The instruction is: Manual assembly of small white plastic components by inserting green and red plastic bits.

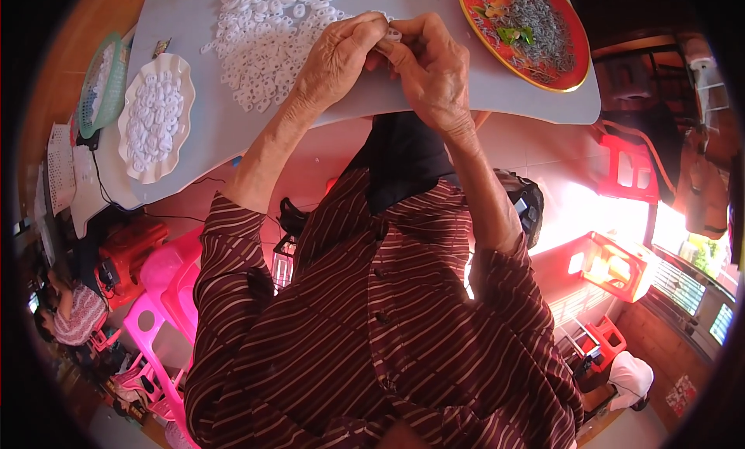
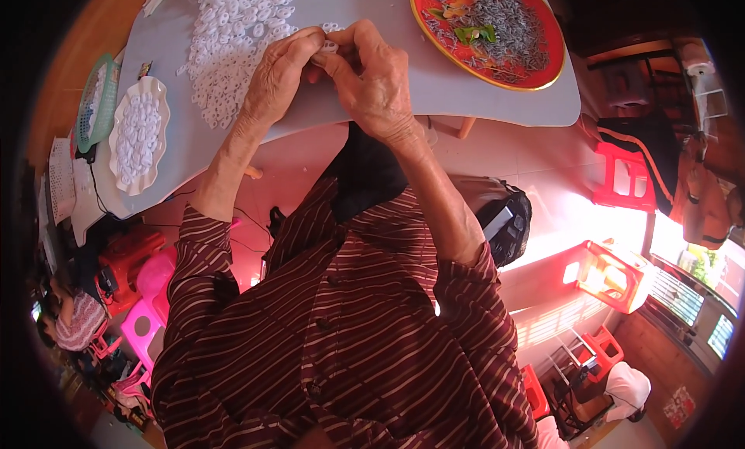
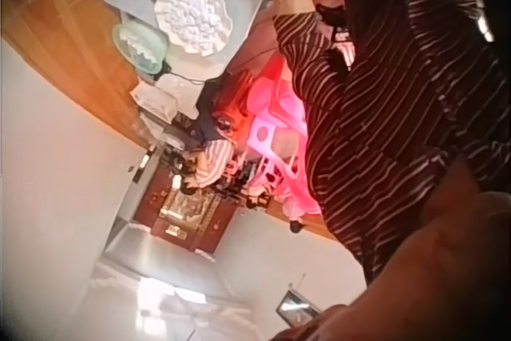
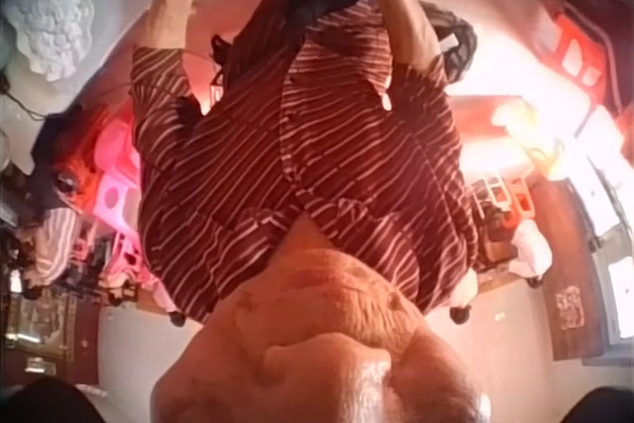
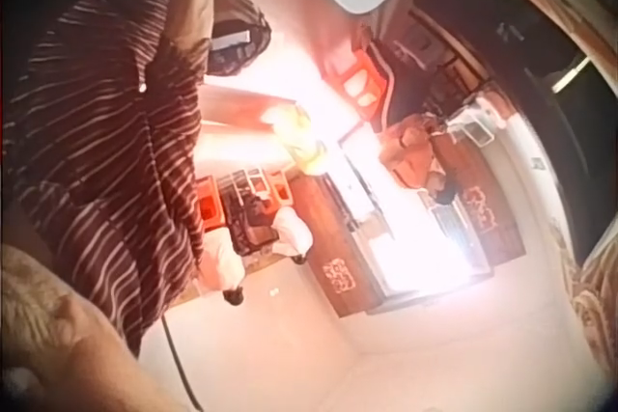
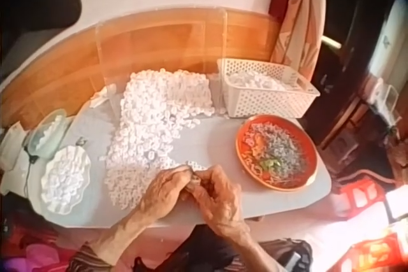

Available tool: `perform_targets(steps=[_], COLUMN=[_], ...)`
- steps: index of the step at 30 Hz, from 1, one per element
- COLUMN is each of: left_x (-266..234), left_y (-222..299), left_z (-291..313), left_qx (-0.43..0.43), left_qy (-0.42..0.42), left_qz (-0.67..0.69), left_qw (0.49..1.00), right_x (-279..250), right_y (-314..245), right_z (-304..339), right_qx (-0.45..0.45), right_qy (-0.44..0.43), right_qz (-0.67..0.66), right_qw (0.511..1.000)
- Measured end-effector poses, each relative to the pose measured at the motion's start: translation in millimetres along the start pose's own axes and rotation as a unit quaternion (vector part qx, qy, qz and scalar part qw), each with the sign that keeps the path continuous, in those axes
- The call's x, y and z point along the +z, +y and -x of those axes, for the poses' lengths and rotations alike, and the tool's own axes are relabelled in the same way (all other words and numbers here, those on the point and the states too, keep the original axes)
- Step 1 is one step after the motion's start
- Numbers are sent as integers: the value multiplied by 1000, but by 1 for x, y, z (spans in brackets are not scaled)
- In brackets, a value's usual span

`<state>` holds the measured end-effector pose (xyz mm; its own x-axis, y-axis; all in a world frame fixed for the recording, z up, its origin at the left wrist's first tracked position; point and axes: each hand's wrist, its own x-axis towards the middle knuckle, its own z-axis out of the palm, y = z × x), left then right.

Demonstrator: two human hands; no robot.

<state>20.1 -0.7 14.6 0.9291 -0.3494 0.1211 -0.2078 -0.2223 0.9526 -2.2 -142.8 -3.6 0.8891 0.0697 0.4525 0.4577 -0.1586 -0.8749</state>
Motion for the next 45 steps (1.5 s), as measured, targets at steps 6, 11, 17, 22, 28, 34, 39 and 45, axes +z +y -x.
perform_targets(steps=[6, 11, 17, 22, 28, 34, 39, 45], left_x=[1, 1, -1, 1, 4, 4, 2, 3], left_y=[-1, 1, -5, -12, -6, -6, -5, -9], left_z=[2, 2, 1, 4, 3, 1, 3, 7], left_qx=[1, -6, 19, 26, -3, -18, 1, 48], left_qy=[-12, -10, 5, 15, 2, 10, 58, 78], left_qz=[21, 29, 34, 29, 57, 97, 73, 7], left_qw=[1000, 1000, 999, 999, 998, 995, 996, 996], right_x=[1, 1, 5, 4, -1, 0, -3, -8], right_y=[0, 5, 3, -3, -3, -1, -1, 2], right_z=[2, 0, 1, 3, 3, -1, -3, -4], right_qx=[7, 15, 40, 40, 31, 78, 75, 130], right_qy=[8, 7, 21, 11, 8, 4, -31, -5], right_qz=[1, -26, -69, -38, -18, -119, -145, -210], right_qw=[1000, 1000, 997, 998, 999, 990, 986, 969])
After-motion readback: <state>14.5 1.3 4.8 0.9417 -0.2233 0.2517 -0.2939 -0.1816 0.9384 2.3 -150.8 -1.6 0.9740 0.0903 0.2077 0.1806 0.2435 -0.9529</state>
